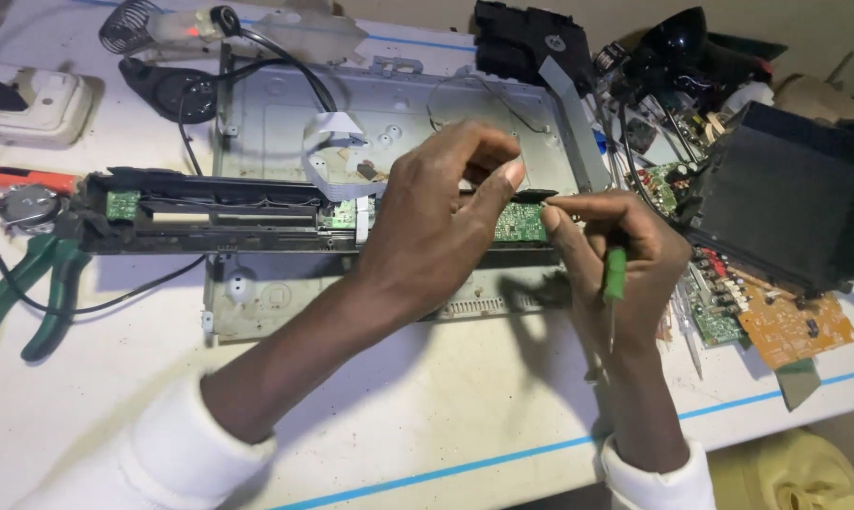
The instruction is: Removing a circuit board from a plastic housing using a screwdriver and hands on a repair bench.
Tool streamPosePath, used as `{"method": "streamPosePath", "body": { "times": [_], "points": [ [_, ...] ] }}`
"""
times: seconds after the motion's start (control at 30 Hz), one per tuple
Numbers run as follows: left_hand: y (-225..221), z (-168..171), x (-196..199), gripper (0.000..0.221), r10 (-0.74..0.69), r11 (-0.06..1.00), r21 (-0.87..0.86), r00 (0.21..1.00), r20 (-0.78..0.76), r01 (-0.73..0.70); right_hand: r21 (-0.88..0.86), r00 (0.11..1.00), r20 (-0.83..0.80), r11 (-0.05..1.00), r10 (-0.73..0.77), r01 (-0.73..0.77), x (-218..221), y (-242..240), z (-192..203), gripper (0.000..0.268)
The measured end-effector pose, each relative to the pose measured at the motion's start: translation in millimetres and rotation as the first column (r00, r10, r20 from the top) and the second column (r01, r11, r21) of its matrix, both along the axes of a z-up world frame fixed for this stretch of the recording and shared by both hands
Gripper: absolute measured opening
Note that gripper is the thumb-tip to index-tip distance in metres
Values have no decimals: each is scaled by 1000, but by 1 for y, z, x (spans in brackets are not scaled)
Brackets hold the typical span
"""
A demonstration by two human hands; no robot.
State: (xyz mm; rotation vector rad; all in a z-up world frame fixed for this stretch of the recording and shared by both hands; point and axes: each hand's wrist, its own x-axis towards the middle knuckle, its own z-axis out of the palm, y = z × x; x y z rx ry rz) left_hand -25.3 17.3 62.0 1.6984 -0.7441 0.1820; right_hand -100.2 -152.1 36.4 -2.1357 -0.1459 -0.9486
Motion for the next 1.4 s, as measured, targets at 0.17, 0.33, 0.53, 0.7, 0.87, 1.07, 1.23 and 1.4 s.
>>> {"method": "streamPosePath", "body": {
  "times": [0.17, 0.33, 0.53, 0.7, 0.87, 1.07, 1.23, 1.4],
  "points": [
    [11, 3, -19, 33, -463, 858, -510, 340, -818, -59, 69, 883, -454, 992, 122, -102, 4, 18, 38, 27],
    [39, -1, -20, 27, -510, 815, -579, 437, -741, -30, 393, 670, -615, 898, 416, -198, 4, -16, 58, 65],
    [45, -15, -11, 32, -44, 985, -167, 862, -505, -48, -203, 784, -610, 932, 118, -299, -9, -17, 82, 44],
    [40, -57, -2, 26, 79, 808, 407, 763, 642, -426, -481, 914, -402, 839, 48, -255, -16, -23, 71, 25],
    [47, -67, 9, 23, 16, 842, 380, 722, 691, -382, -524, 941, -335, 819, 52, -232, -21, -21, 58, 27],
    [50, -74, 14, 16, -24, 872, 371, 728, 685, -320, -549, 929, -369, 798, 34, -247, -18, -25, 44, 24],
    [50, -78, 16, 6, -50, 863, 386, 704, 708, -326, -543, 926, -377, 803, 29, -247, -17, -17, 48, 23],
    [50, -82, 18, 14, -62, 853, 403, 703, 709, -332, -565, 928, -373, 792, 3, -230, -16, -16, 49, 21]
  ]
}}
